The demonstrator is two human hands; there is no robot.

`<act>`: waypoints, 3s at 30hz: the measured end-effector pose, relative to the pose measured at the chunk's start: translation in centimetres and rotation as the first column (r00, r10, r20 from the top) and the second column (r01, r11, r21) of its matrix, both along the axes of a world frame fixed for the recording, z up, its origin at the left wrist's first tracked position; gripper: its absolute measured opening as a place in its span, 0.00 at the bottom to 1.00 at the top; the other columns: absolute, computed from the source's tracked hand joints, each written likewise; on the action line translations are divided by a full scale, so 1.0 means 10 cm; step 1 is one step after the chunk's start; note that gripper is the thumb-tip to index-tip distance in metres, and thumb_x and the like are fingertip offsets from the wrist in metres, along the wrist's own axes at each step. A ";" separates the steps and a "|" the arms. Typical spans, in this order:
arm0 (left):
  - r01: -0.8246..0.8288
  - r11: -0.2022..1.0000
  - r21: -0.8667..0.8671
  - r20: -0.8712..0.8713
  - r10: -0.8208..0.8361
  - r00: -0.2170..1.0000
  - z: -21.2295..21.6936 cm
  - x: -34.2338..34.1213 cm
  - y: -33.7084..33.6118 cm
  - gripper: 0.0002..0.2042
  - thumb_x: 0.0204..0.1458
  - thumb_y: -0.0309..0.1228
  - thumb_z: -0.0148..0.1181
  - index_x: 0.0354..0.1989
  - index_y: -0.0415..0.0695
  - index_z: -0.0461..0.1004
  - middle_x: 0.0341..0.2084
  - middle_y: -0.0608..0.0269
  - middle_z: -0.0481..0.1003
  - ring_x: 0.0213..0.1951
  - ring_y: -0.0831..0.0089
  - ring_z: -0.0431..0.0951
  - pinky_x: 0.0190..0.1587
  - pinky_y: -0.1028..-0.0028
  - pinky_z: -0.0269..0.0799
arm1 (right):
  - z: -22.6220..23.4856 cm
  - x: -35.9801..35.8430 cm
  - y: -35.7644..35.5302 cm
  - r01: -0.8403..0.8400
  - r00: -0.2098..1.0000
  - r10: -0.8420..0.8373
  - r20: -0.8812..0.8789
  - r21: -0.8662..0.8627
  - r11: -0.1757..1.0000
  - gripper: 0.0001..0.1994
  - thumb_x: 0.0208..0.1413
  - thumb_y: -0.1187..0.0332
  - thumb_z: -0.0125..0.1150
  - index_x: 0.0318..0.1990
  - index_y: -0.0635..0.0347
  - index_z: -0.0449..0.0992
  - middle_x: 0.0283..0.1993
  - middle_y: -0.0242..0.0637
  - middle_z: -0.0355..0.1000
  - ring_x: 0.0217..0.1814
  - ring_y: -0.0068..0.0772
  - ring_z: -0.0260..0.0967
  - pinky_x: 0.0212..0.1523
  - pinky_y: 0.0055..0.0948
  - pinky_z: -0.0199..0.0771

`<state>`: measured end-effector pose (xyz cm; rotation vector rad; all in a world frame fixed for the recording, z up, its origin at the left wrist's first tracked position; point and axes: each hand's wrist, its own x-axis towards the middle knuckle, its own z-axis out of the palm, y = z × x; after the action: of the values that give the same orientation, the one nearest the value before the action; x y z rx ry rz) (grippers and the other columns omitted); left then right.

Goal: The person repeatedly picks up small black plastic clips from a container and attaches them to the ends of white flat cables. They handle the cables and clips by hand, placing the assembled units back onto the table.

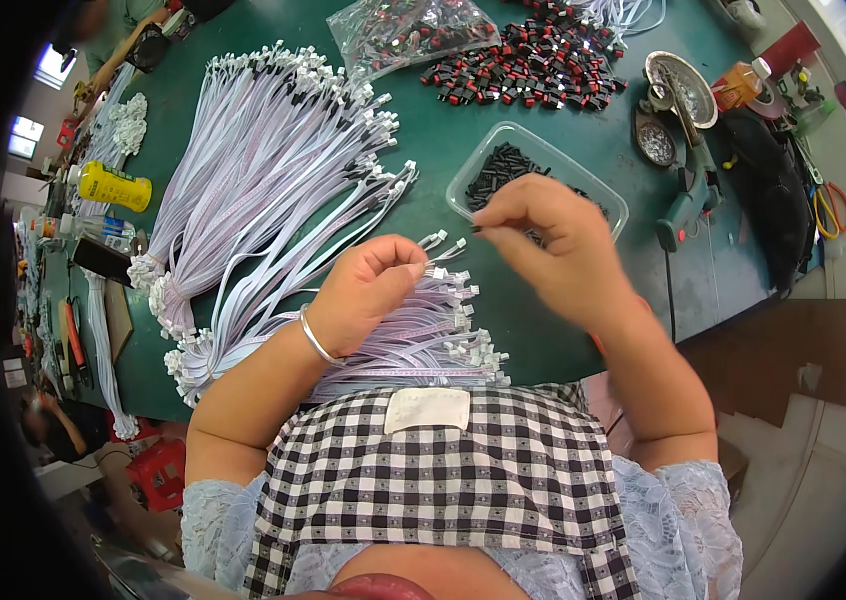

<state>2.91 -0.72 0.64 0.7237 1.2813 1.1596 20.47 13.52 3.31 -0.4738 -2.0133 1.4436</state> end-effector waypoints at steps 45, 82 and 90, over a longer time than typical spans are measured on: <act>0.090 0.996 -0.013 -0.197 -0.091 0.976 0.07 -0.01 -0.03 0.04 0.54 0.26 0.55 0.35 0.38 0.72 0.29 0.73 0.72 0.31 0.87 0.66 0.36 0.84 0.63 | -0.13 -0.12 -0.26 -0.153 0.980 0.055 0.191 0.550 0.821 0.07 0.43 0.77 0.61 0.33 0.61 0.74 0.32 0.39 0.69 0.33 0.40 0.71 0.33 0.32 0.72; -0.002 0.999 0.041 -0.088 0.005 0.996 -0.08 -0.01 -0.03 0.06 0.55 0.24 0.55 0.40 0.38 0.73 0.33 0.69 0.74 0.35 0.86 0.71 0.41 0.83 0.67 | -0.20 -0.13 -0.25 -0.060 0.975 0.045 0.218 0.060 0.996 0.06 0.46 0.78 0.61 0.34 0.63 0.75 0.30 0.36 0.71 0.31 0.27 0.71 0.32 0.24 0.70; 0.059 0.997 0.054 -0.204 -0.047 0.978 -0.07 -0.03 -0.03 0.07 0.55 0.24 0.55 0.41 0.38 0.72 0.33 0.69 0.74 0.34 0.85 0.71 0.39 0.82 0.68 | -0.18 -0.14 -0.26 -0.087 0.975 0.073 0.208 0.059 0.994 0.06 0.46 0.79 0.60 0.33 0.61 0.76 0.30 0.36 0.71 0.31 0.30 0.70 0.31 0.26 0.70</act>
<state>2.63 -1.03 -0.03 0.9347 1.3922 1.1061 19.06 10.97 1.54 -0.5371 -2.2608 1.4179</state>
